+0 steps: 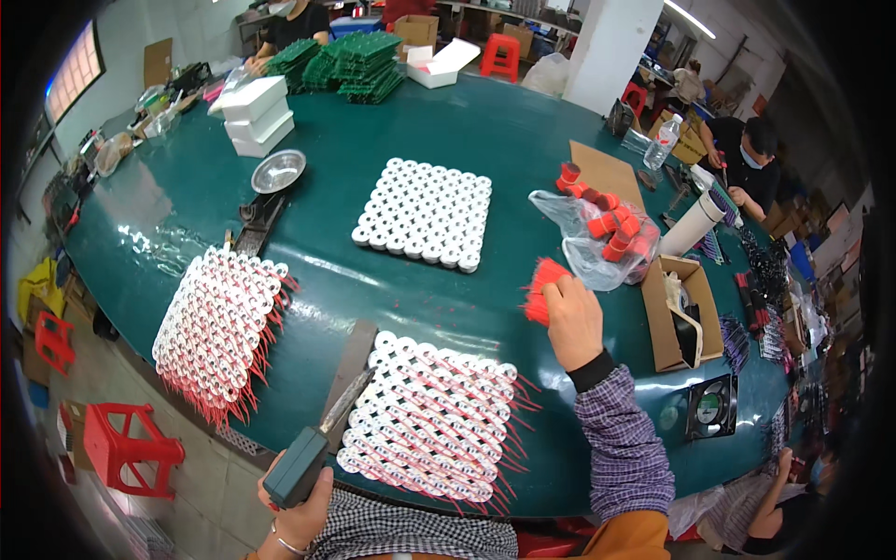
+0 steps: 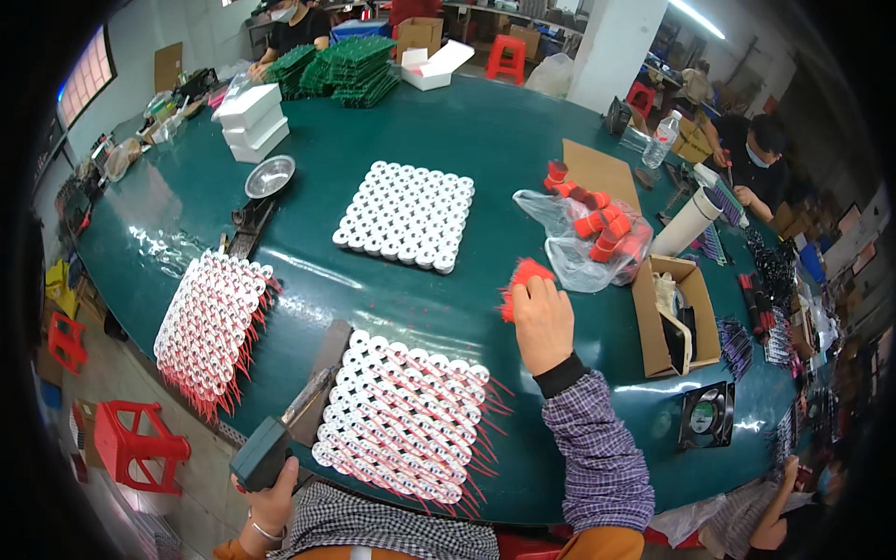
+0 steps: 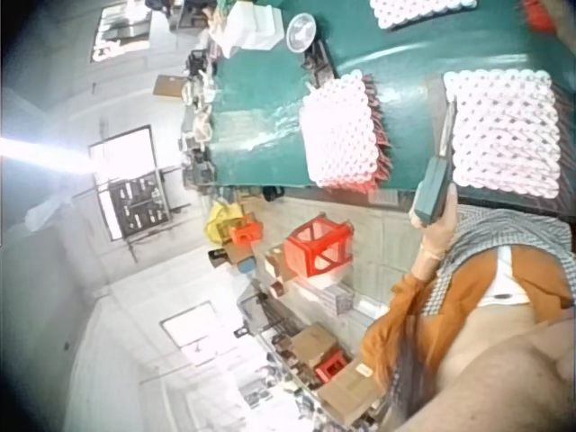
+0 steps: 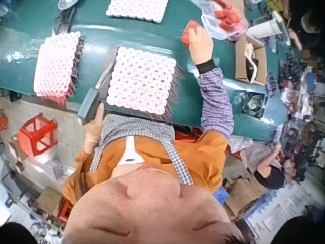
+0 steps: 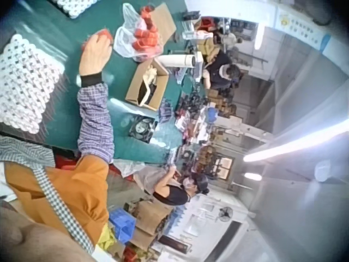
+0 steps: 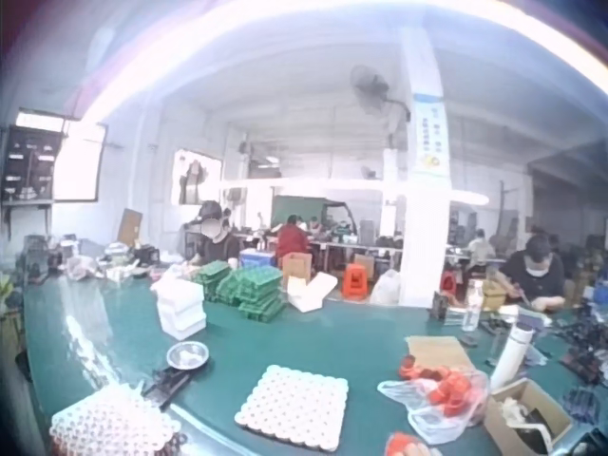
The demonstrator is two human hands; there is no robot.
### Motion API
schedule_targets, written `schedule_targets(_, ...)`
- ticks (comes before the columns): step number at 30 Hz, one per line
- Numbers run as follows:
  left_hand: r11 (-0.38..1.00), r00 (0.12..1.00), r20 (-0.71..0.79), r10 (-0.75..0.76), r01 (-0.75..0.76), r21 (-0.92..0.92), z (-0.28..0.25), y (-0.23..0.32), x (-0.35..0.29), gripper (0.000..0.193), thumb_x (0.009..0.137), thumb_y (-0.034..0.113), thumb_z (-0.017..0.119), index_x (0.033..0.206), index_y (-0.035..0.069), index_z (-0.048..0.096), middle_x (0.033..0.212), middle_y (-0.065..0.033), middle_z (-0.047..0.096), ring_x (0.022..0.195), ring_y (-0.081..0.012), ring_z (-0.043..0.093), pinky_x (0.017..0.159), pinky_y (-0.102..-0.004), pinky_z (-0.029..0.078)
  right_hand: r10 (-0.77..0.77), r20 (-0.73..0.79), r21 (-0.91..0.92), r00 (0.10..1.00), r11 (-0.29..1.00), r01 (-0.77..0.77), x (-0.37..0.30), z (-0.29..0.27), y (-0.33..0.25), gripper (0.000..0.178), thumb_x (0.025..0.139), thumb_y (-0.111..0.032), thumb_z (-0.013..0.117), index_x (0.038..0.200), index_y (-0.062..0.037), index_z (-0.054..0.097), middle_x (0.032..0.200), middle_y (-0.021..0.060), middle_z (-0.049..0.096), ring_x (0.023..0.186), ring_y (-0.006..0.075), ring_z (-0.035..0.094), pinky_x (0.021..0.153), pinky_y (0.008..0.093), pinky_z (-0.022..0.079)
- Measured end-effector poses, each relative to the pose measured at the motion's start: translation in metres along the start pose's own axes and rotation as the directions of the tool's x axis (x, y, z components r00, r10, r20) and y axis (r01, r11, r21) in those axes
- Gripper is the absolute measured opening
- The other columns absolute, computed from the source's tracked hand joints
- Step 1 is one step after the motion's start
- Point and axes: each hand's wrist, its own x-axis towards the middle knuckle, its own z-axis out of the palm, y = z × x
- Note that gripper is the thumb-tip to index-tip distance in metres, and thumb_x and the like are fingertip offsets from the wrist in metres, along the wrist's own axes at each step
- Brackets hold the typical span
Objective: The person solders red wires onto circular LED circuit boards using a soldering iron, positions a new panel of circuit boards on the workbench, and solders additional wires onto the boards.
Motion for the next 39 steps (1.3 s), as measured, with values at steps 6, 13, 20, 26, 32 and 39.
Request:
schedule_targets(6,0.998,0.999,0.042,-0.015,0.018,-0.06,-0.014,-0.006,0.018,0.028,0.078,0.007,0.079,0.102,-0.004,0.072,0.095,-0.0145,0.073,0.076,-0.0257,0.07,0.072,-0.0345,0.055,-0.222,0.192,-0.161,0.956,0.954,0.254,0.027,-0.013,-0.059,0.006,0.073,-0.009,0.067,0.068,-0.0083,0.064,0.078,0.0054,0.057,0.08,0.0217,0.061,0.063,0.0361,0.048)
schedule_targets(13,0.97,0.998,0.046,-0.035,0.045,-0.241,-0.023,-0.039,0.016,0.032,0.087,-0.006,0.068,0.118,-0.006,0.062,0.09,-0.0075,0.065,0.063,-0.0106,0.056,0.055,-0.025,0.045,-0.113,0.469,-0.226,0.876,0.943,0.243,0.03,0.003,-0.08,0.002,0.073,-0.007,0.069,0.073,-0.0078,0.07,0.08,0.0092,0.063,0.078,0.0241,0.066,0.061,0.0345,0.054)
schedule_targets(20,0.822,0.949,0.169,-0.265,0.314,-0.474,-0.01,-0.017,0.05,0.043,0.082,-0.01,0.071,0.123,-0.006,0.06,0.107,-0.0123,0.069,0.062,-0.0117,0.059,0.052,-0.0256,0.047,-0.109,0.049,0.343,0.993,0.935,0.086,0.03,-0.019,-0.138,0.011,0.074,-0.001,0.062,0.084,-0.007,0.065,0.081,0.0081,0.058,0.081,0.027,0.06,0.068,0.0379,0.05)
schedule_targets(26,0.783,0.921,0.241,-0.305,0.387,-0.488,-0.001,0.006,0.078,0.035,0.079,-0.001,0.083,0.11,-0.002,0.068,0.101,-0.0069,0.073,0.086,-0.0118,0.068,0.077,-0.0258,0.053,0.012,-0.044,0.583,0.999,0.812,0.016,0.019,0.012,-0.172,0.019,0.076,0.005,0.067,0.093,-0.0045,0.07,0.082,0.0078,0.06,0.078,0.0269,0.058,0.067,0.0383,0.05)
schedule_targets(32,0.81,0.926,0.242,-0.291,0.373,-0.453,0.014,0.0,0.085,0.034,0.079,-0.001,0.082,0.109,-0.003,0.067,0.101,-0.0077,0.073,0.087,-0.0114,0.068,0.077,-0.026,0.053,0.043,-0.077,0.603,0.996,0.798,0.013,0.011,0.028,-0.177,0.02,0.075,0.005,0.068,0.094,-0.0034,0.07,0.084,0.0081,0.063,0.077,0.027,0.06,0.067,0.0382,0.051)
schedule_targets(39,0.914,0.992,0.093,-0.081,0.111,-0.391,0.031,-0.013,0.083,0.032,0.08,-0.001,0.08,0.108,-0.005,0.065,0.099,-0.0099,0.073,0.084,-0.0136,0.07,0.076,-0.0266,0.054,0.037,-0.067,0.615,0.997,0.789,0.012,0.01,0.025,-0.178,0.021,0.074,0.007,0.067,0.093,-0.002,0.069,0.088,0.0094,0.063,0.08,0.0275,0.061,0.069,0.0382,0.052)
